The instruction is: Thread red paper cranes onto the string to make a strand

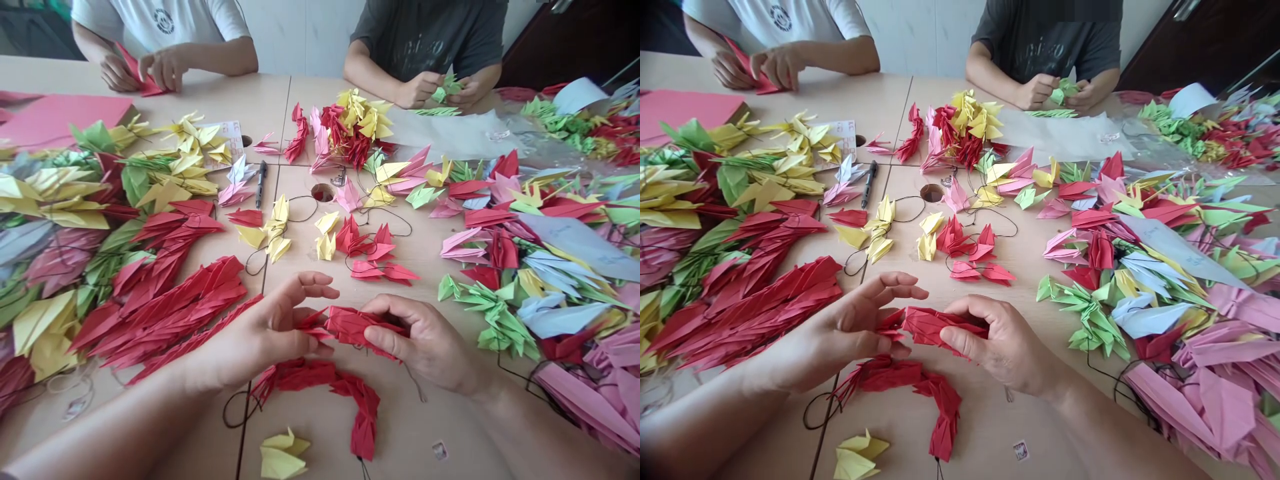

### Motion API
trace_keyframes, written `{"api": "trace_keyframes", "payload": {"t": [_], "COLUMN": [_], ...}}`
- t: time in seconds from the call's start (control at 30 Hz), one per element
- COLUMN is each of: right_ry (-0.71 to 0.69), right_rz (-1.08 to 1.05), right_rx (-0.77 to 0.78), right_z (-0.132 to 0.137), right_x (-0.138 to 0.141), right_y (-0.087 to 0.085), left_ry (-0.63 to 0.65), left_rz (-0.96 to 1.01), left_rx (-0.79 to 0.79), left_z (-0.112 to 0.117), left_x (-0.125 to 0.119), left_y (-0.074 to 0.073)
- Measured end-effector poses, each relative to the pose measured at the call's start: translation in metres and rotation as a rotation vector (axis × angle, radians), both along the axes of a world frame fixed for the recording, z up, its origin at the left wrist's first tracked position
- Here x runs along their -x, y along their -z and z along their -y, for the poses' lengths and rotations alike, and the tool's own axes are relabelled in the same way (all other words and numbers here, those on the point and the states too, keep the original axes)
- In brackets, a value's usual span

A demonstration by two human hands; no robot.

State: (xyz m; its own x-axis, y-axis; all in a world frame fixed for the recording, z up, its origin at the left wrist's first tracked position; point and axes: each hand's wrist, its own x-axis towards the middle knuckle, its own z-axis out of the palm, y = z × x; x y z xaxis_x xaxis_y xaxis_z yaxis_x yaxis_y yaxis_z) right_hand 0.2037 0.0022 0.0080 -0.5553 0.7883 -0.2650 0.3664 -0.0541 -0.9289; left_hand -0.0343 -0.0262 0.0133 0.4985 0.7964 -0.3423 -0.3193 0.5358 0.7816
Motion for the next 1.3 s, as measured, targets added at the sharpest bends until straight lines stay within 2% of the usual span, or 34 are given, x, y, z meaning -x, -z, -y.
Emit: {"api": "trace_keyframes", "payload": {"t": [0.1, 0.3, 0.47, 0.63, 0.73, 0.87, 1.0, 1.1, 1.17, 1.3], "right_ry": [0.017, 0.011, -0.044, -0.082, -0.094, -0.118, -0.125, -0.132, -0.153, -0.192], "right_rz": [-0.001, 0.016, 0.048, 0.017, 0.004, -0.014, 0.0, 0.035, 0.089, 0.185], "right_rx": [-0.042, -0.17, -0.401, -0.511, -0.56, -0.636, -0.754, -0.797, -0.788, -0.753], "right_z": [0.0, -0.001, -0.001, -0.001, -0.001, 0.0, 0.001, 0.001, 0.001, 0.0], "right_x": [0.0, 0.0, -0.001, -0.001, 0.0, 0.0, 0.0, 0.0, 0.0, 0.003], "right_y": [0.001, 0.001, 0.003, 0.007, 0.008, 0.009, 0.01, 0.011, 0.012, 0.016], "left_ry": [-0.07, -0.099, -0.092, 0.002, 0.054, 0.076, 0.096, 0.058, 0.042, 0.065], "left_rz": [-0.021, -0.092, -0.196, -0.252, -0.339, -0.579, -0.764, -0.839, -0.902, -1.008], "left_rx": [-0.016, -0.034, -0.056, -0.157, -0.287, -0.566, -0.918, -1.189, -1.27, -1.241], "left_z": [-0.001, 0.0, -0.001, 0.003, 0.005, 0.007, 0.007, 0.006, 0.003, 0.0], "left_x": [-0.001, 0.0, -0.004, -0.005, -0.004, -0.002, 0.0, 0.0, -0.001, -0.002], "left_y": [0.002, 0.005, 0.002, 0.003, 0.008, 0.012, 0.012, 0.013, 0.014, 0.017]}}
